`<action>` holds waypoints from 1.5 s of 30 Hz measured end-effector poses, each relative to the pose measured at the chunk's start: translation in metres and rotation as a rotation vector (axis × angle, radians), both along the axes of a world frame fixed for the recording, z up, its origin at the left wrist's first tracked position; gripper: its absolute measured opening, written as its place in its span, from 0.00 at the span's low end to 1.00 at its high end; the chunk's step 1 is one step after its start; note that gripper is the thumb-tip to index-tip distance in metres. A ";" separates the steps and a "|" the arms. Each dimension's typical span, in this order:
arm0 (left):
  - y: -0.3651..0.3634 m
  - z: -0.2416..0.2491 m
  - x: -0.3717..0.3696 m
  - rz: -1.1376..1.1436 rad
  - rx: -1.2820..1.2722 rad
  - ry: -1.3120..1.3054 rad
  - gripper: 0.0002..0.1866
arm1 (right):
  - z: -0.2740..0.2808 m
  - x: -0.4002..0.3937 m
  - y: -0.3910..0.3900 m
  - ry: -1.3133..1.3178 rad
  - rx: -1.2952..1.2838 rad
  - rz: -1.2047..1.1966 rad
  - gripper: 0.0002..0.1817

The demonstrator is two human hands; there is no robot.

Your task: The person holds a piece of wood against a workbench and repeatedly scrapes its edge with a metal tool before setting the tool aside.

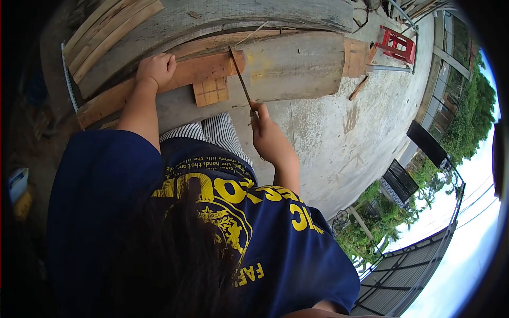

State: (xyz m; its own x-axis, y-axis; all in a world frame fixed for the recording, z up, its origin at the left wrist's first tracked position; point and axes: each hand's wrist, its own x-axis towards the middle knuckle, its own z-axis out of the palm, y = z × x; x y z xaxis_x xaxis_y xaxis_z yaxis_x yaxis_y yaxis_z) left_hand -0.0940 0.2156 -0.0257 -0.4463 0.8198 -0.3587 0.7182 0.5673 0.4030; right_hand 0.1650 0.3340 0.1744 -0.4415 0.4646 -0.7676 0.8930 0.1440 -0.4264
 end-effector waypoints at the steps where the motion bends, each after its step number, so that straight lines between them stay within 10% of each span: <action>1: 0.000 0.001 0.001 -0.007 -0.005 -0.013 0.15 | 0.003 0.001 0.002 -0.006 0.000 0.000 0.19; 11: 0.001 0.001 0.002 0.046 0.002 -0.011 0.15 | -0.080 -0.011 -0.007 0.180 0.149 -0.025 0.19; 17: 0.000 -0.002 0.003 0.013 0.024 0.011 0.16 | -0.007 -0.017 0.001 -0.132 0.012 0.067 0.19; 30: 0.000 -0.001 0.000 -0.020 0.031 0.005 0.16 | -0.078 -0.025 -0.013 0.200 0.188 -0.103 0.19; 45: 0.000 -0.001 0.002 -0.029 0.031 0.005 0.17 | -0.023 -0.039 -0.006 -0.174 0.075 0.017 0.20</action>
State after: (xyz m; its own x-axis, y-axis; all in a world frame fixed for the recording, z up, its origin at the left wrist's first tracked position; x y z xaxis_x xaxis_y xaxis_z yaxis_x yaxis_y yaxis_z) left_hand -0.0916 0.2155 -0.0265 -0.4237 0.8433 -0.3307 0.7366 0.5333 0.4160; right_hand 0.1259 0.3282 0.1511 -0.3135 0.5170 -0.7965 0.9494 0.1856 -0.2533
